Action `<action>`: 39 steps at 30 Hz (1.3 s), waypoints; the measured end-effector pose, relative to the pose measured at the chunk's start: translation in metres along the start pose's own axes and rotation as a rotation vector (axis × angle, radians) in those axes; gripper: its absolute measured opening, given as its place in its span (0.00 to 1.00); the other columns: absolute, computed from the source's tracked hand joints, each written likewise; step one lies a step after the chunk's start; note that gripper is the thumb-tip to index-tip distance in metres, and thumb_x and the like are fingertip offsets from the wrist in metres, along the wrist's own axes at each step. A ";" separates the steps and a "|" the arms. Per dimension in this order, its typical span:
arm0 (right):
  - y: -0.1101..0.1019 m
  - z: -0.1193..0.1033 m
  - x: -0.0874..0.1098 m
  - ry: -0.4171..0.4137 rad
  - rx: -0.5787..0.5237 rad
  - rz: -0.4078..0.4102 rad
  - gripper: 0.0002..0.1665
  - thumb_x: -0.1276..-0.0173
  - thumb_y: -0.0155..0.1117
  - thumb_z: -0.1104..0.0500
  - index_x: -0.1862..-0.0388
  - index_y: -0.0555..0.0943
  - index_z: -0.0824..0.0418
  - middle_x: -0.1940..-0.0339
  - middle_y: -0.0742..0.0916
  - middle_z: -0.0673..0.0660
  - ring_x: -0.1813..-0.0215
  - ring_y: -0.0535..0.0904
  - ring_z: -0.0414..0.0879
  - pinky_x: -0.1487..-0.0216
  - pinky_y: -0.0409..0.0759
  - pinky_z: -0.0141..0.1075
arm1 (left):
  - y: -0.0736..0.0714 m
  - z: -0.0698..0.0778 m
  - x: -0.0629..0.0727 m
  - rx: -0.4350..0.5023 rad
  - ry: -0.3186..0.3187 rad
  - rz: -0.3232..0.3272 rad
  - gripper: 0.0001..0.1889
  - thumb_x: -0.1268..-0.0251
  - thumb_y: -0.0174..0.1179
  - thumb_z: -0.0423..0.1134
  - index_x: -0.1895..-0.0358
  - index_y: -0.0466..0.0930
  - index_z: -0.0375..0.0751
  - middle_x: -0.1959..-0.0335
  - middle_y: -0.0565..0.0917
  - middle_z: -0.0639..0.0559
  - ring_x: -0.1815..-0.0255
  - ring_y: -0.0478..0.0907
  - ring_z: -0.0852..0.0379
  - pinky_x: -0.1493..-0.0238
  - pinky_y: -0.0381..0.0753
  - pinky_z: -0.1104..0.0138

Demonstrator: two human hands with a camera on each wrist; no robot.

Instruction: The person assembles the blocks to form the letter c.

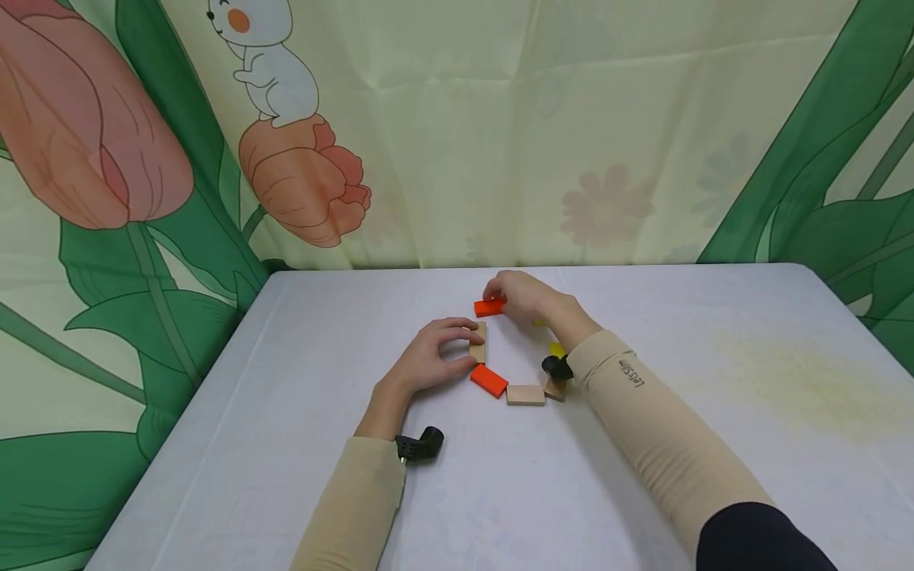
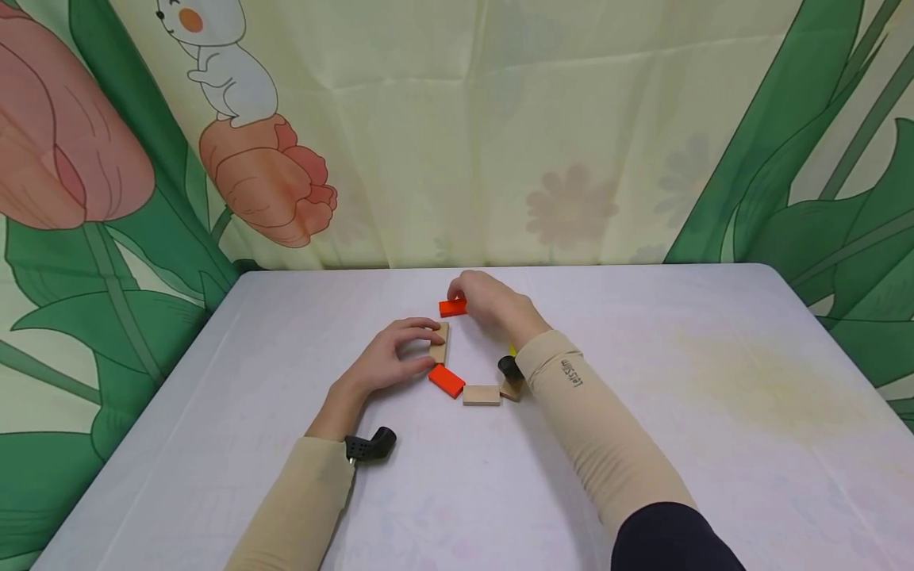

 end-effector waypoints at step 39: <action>0.000 0.004 0.000 0.027 0.058 -0.020 0.17 0.29 0.66 0.63 0.42 0.82 0.59 0.50 0.78 0.63 0.51 0.76 0.54 0.46 0.78 0.45 | 0.000 0.000 0.001 -0.004 -0.019 -0.018 0.14 0.35 0.67 0.42 0.47 0.87 0.53 0.37 0.78 0.60 0.30 0.65 0.57 0.29 0.62 0.54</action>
Point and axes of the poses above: each hand's wrist, its own x-axis away from the middle knuckle, its own y-axis out of the palm, z = x × y, the point moved 4 cm from there along -x, towards the middle knuckle
